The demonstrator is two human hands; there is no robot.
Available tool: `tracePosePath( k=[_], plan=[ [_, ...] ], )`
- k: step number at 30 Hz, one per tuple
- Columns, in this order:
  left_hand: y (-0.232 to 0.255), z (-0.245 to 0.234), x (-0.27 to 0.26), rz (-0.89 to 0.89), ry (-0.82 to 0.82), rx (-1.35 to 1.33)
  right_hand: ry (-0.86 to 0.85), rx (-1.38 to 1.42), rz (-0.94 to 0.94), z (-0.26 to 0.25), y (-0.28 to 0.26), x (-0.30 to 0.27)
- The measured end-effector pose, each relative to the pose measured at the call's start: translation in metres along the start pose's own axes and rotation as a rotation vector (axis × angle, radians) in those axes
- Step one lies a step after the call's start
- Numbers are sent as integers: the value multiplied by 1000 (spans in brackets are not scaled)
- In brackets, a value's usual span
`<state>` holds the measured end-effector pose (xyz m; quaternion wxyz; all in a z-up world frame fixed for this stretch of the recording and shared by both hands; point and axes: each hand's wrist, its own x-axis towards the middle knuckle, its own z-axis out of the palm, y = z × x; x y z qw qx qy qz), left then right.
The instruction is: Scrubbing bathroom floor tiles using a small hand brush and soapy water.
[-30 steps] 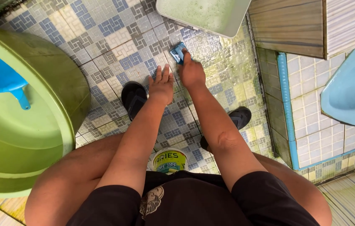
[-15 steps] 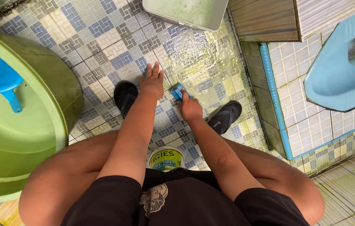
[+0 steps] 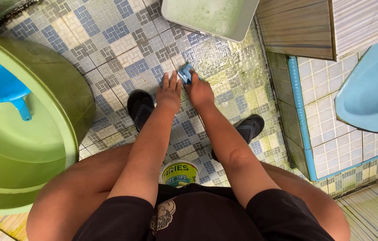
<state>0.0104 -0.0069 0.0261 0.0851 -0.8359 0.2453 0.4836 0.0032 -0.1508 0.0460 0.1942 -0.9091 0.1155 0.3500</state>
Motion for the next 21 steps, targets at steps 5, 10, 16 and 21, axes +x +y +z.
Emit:
tracePosePath(
  k=[5,10,16,21],
  plan=[
    [-2,15,13,8,30,-72,32,-70,-18,3,-4,32],
    [-2,9,7,25,51,-121,41,36,9,-1,-2,-2],
    [-5,31,25,39,60,-109,-30,36,58,31,23,-68],
    [-9,41,39,36,71,-100,-100,33,143,50,36,-116]
  ],
)
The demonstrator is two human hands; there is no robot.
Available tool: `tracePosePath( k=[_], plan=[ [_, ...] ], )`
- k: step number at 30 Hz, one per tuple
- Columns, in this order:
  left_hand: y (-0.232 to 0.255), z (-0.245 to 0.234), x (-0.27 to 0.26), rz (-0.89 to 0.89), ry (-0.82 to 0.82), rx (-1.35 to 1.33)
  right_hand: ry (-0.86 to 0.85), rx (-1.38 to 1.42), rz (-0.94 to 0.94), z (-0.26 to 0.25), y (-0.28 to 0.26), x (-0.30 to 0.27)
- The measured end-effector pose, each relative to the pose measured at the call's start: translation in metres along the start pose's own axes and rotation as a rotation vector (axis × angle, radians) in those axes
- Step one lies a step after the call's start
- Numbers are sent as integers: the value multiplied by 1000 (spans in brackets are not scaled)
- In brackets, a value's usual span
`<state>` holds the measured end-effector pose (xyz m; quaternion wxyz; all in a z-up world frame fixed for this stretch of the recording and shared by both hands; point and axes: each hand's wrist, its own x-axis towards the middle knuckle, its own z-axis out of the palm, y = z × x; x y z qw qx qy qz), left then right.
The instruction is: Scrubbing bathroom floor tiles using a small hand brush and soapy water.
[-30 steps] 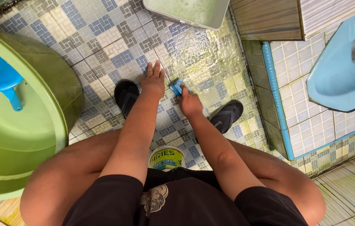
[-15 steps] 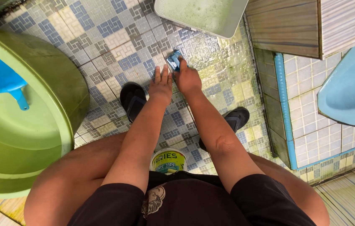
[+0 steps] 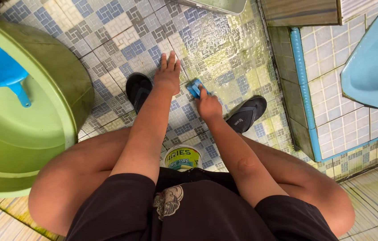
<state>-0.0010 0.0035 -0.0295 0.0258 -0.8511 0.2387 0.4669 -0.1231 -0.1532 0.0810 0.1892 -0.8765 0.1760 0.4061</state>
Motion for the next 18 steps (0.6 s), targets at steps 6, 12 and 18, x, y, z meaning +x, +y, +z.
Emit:
tracePosePath(
  k=[6,12,18],
  plan=[
    [2,-7,-9,3,9,-1,-4,-37,-67,-7,-1,16],
    [4,-13,-13,-5,-12,31,68,-2,-114,-22,-22,81],
    [10,-35,-33,1,-39,17,126,15,-161,-92,-62,110]
  ],
)
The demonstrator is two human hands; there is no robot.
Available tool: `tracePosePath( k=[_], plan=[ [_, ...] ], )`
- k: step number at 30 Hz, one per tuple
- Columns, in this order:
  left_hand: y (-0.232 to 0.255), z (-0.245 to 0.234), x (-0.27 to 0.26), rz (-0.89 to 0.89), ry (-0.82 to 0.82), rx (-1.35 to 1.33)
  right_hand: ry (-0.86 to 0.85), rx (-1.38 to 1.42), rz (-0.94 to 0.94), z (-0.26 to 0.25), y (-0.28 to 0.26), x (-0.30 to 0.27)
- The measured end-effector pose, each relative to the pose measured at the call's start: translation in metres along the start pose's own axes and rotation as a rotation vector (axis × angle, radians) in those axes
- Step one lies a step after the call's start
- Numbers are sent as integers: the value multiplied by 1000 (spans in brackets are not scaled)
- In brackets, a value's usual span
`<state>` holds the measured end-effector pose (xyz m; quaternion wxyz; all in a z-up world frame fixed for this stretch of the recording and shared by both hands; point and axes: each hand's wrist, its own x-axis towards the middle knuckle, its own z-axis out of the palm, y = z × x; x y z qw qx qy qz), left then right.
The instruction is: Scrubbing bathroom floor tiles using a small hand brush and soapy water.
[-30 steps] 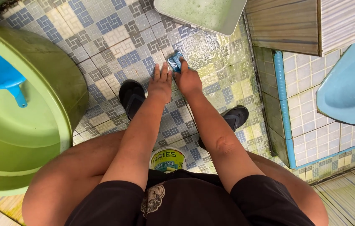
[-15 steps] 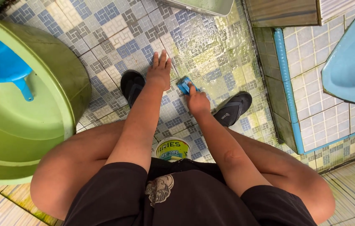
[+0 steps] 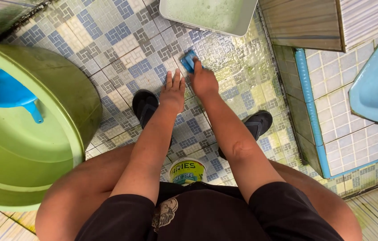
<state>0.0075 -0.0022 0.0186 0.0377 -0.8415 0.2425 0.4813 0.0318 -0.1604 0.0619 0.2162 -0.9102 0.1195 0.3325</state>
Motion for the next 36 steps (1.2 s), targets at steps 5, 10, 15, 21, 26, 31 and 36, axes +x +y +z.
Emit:
tracePosePath(
  k=[5,10,15,21,26,31,36],
  plan=[
    [0,8,4,-2,-15,16,6,-24,15,2,2,3],
    [-7,15,14,12,1,6,-9,-64,44,24,21,-32],
    [-12,32,34,4,34,-43,-92,-48,129,51,42,-92],
    [-17,50,58,-14,22,-64,-109,-18,160,62,57,-144],
    [-8,23,25,-1,23,-79,-106,-46,150,63,55,-122],
    [-4,24,26,-21,-11,-65,-106,-56,113,65,47,-84],
    [1,17,14,-7,14,-12,-68,-63,26,46,28,-28]
  ],
)
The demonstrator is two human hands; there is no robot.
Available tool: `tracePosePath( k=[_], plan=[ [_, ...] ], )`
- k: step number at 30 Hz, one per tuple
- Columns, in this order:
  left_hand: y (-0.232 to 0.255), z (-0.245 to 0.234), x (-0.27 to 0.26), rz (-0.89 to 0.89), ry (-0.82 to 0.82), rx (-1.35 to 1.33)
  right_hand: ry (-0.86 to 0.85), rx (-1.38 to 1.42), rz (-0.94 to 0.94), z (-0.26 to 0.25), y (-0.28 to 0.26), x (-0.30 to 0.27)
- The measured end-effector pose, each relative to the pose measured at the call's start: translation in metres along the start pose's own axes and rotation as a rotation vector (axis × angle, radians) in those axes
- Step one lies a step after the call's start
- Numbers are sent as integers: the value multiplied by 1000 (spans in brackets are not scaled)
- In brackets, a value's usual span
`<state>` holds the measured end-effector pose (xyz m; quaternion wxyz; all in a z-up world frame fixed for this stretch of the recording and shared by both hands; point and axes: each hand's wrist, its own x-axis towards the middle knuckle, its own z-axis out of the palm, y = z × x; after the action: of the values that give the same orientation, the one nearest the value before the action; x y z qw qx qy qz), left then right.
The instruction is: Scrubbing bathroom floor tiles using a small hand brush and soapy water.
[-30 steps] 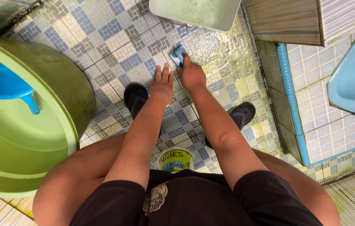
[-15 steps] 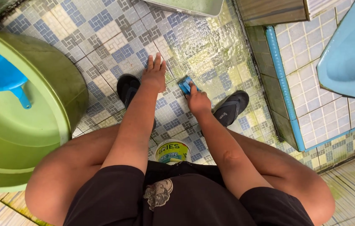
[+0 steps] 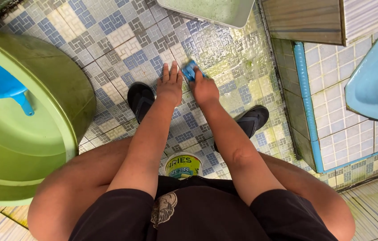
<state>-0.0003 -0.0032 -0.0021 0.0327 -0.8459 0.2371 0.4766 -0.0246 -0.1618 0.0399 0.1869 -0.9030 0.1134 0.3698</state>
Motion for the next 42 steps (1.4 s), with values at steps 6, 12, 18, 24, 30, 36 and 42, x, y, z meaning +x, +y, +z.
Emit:
tracePosePath(
  k=[6,12,18,24,30,36,42],
  plan=[
    [-1,-7,-10,5,7,-33,25,-15,-45,-33,-19,27],
    [-10,9,8,20,32,-39,-12,42,1,-16,3,-32],
    [-9,18,18,-6,29,-32,-104,97,106,20,28,-109],
    [-13,18,17,5,61,-35,-96,47,112,21,28,-102],
    [-11,17,8,13,92,-35,-50,39,32,8,14,-61],
    [-10,5,1,9,46,-57,-5,44,-17,-44,-24,3],
    [-11,4,7,-11,-8,-41,37,36,-34,-42,-26,30]
  ],
)
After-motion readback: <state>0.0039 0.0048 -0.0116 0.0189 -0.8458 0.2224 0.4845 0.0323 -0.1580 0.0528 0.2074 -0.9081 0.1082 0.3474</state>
